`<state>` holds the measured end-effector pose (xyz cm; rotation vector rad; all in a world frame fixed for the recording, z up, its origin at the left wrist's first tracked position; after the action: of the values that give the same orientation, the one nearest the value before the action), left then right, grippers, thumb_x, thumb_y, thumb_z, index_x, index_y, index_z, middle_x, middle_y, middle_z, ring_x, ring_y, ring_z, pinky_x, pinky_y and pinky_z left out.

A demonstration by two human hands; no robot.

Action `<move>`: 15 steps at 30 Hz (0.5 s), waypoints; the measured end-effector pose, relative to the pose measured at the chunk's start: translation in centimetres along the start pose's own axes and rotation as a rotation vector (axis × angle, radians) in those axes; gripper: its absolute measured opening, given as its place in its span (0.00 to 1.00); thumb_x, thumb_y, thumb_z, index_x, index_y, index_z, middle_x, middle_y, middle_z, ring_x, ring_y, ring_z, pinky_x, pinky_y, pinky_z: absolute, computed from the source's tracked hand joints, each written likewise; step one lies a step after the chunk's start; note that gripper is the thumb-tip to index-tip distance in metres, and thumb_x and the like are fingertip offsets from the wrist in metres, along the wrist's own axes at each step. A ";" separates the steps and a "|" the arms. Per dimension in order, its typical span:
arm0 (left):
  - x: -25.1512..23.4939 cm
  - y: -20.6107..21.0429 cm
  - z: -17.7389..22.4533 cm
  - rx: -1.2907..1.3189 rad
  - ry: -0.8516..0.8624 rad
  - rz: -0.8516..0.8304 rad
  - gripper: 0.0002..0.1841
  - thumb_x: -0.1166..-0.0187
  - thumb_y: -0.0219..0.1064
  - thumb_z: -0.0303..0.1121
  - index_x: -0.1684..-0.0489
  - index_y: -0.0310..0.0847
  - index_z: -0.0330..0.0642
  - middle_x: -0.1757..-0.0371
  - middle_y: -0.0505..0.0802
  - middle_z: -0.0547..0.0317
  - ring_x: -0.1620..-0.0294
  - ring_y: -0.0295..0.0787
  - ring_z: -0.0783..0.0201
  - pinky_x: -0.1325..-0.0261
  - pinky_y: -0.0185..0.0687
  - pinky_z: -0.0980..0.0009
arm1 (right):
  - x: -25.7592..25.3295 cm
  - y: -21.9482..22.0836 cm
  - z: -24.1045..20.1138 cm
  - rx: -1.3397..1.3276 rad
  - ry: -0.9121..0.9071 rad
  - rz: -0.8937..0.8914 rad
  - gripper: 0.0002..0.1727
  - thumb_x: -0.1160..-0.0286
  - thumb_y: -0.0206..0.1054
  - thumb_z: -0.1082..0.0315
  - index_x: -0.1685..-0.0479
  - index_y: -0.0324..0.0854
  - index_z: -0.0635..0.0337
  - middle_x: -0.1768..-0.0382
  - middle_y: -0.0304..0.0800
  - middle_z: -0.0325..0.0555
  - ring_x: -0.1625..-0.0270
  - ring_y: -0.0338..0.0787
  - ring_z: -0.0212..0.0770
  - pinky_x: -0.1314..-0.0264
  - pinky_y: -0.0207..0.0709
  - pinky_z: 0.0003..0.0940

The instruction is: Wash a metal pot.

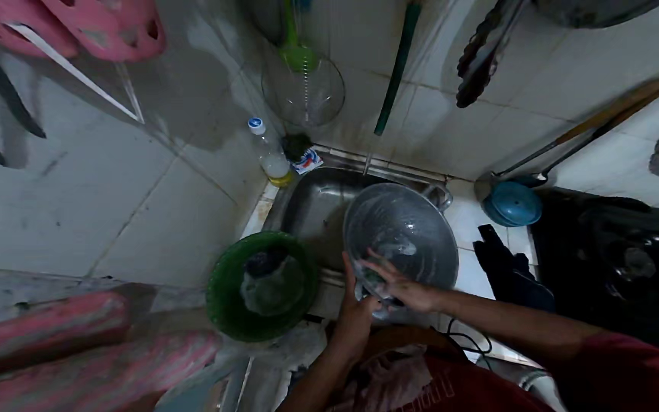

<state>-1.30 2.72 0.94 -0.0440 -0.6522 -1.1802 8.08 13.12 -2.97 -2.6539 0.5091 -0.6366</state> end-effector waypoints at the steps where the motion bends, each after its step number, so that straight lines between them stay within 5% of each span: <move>1: 0.1 -0.3 -0.2 0.003 0.008 0.001 0.56 0.32 0.57 0.17 0.04 0.20 0.62 0.07 0.54 0.49 0.34 0.85 0.64 0.44 0.89 0.66 | 1.1 -1.9 2.1 0.195 0.048 -0.040 0.34 0.12 0.54 0.61 0.06 0.56 0.51 0.06 0.43 0.62 0.06 0.48 0.65 0.09 0.49 0.65; 4: 0.9 0.1 -0.7 0.052 -0.029 -0.041 0.56 0.28 0.55 0.15 0.04 0.17 0.64 0.06 0.52 0.51 0.38 0.88 0.63 0.50 0.92 0.65 | 0.0 -9.0 6.7 0.838 0.149 0.217 0.24 0.13 0.59 0.63 0.20 0.74 0.56 0.21 0.71 0.73 0.20 0.70 0.76 0.22 0.61 0.73; 6: 1.4 1.0 -0.9 0.092 -0.050 -0.056 0.55 0.29 0.54 0.15 0.04 0.18 0.63 0.07 0.53 0.50 0.38 0.89 0.62 0.50 0.92 0.65 | -2.7 -9.0 5.7 0.851 0.257 0.307 0.24 0.12 0.60 0.61 0.20 0.74 0.56 0.21 0.69 0.74 0.24 0.76 0.74 0.25 0.71 0.68; 8: 1.3 1.7 -1.0 0.101 -0.024 -0.071 0.55 0.28 0.54 0.16 0.05 0.16 0.62 0.06 0.50 0.49 0.37 0.88 0.64 0.48 0.91 0.65 | -3.7 -4.5 2.7 0.618 0.287 0.181 0.24 0.12 0.58 0.63 0.20 0.74 0.57 0.24 0.75 0.71 0.30 0.83 0.70 0.29 0.77 0.65; 10: 0.9 1.4 -1.3 0.070 -0.002 -0.048 0.54 0.27 0.55 0.18 0.05 0.15 0.61 0.06 0.49 0.48 0.39 0.88 0.66 0.49 0.90 0.67 | -1.8 -0.2 0.7 0.434 0.202 -0.007 0.23 0.11 0.56 0.60 0.28 0.80 0.65 0.35 0.85 0.71 0.31 0.85 0.69 0.26 0.73 0.67; 12: 1.0 0.8 -1.6 0.060 -0.002 -0.014 0.55 0.27 0.56 0.17 0.04 0.18 0.62 0.06 0.51 0.48 0.42 0.89 0.66 0.51 0.90 0.68 | 0.6 -0.5 2.1 0.532 0.145 -0.120 0.21 0.13 0.58 0.61 0.35 0.84 0.68 0.35 0.86 0.69 0.30 0.84 0.69 0.26 0.71 0.69; 15: 1.6 0.7 -1.6 0.086 0.009 -0.018 0.55 0.29 0.55 0.15 0.04 0.18 0.60 0.05 0.49 0.50 0.43 0.89 0.68 0.53 0.90 0.70 | 0.9 -7.1 6.5 0.875 0.160 0.089 0.23 0.13 0.57 0.64 0.27 0.79 0.68 0.24 0.76 0.72 0.21 0.74 0.74 0.21 0.62 0.73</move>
<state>0.41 1.11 0.62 0.0391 -0.6959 -1.1676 13.87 20.63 -5.08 -1.7598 0.2873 -0.8126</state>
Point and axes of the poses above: each hand's wrist, its own x-axis away from the middle knuckle, its own y-axis out of the palm, z = x × y, the point moved 6 cm from there along -x, towards the middle knuckle
